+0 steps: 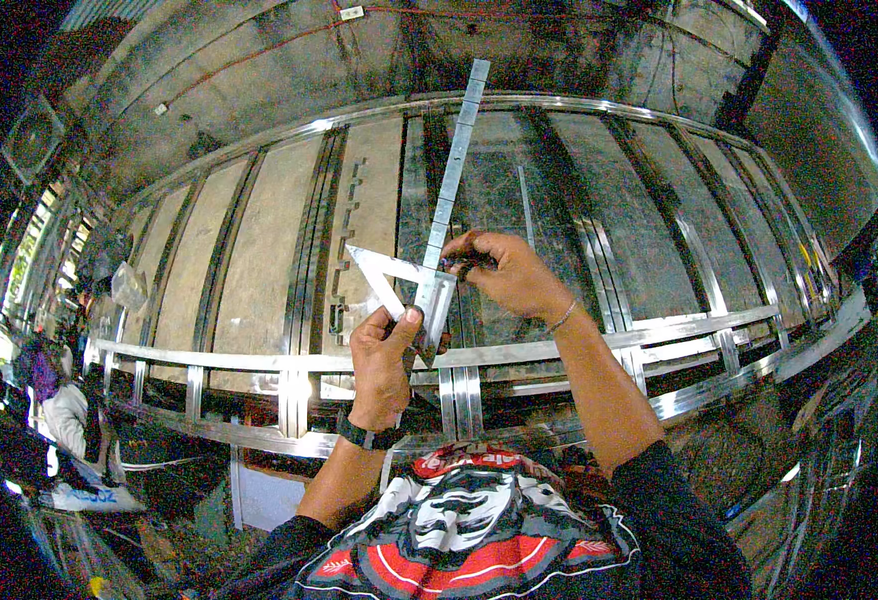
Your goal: The person uses a set square and a marker to measure and mark a metal bar. They repeatedly align the set square along the bar and draw lines at measured intervals. The person then moves to a metal frame and continues marking along its edges.
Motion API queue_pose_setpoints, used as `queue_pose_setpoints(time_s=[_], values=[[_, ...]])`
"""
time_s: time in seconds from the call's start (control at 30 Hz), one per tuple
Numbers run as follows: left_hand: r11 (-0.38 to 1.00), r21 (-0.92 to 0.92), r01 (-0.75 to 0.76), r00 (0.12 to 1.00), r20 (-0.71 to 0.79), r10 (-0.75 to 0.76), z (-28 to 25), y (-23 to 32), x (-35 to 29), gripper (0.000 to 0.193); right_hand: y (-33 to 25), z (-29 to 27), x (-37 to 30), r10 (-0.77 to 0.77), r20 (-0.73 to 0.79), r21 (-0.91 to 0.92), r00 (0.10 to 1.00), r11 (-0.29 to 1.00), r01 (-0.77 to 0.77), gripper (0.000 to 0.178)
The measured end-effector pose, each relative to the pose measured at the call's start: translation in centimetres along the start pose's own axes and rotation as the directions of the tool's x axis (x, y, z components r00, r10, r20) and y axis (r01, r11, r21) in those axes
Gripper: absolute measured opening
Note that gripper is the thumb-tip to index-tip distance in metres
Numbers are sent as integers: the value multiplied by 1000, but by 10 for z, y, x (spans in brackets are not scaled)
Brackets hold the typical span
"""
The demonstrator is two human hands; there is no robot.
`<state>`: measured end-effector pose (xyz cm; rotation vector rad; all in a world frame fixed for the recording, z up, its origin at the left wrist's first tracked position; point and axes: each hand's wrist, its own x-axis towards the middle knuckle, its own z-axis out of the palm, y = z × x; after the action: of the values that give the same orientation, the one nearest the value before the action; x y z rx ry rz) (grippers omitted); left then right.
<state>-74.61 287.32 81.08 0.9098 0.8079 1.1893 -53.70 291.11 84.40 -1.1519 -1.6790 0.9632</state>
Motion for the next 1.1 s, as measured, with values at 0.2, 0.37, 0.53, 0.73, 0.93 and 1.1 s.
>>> queue_pose_setpoints(time_s=[0.2,0.37,0.53,0.73,0.93,1.1], values=[[1000,23,-4,1000,1,4,-1,2,0,18,1,1,0,-22,0,-10,1000,1000,22,29],[999,29,-24,1000,6,24,-1,-1,1,17,1,1,0,12,-3,45,1000,999,-12,25],[999,31,-10,1000,14,10,-5,-6,2,16,1,3,0,10,-24,72,1000,997,-8,22],[1000,-2,-10,1000,17,10,-4,-5,1,15,-2,3,-1,16,-11,77,1000,997,-15,24],[998,45,-37,999,14,36,-2,-1,0,15,-3,-2,-1,-24,22,-32,999,999,25,25],[999,34,-40,999,19,39,-4,-5,2,15,2,-8,0,-140,69,-141,988,979,148,18]])
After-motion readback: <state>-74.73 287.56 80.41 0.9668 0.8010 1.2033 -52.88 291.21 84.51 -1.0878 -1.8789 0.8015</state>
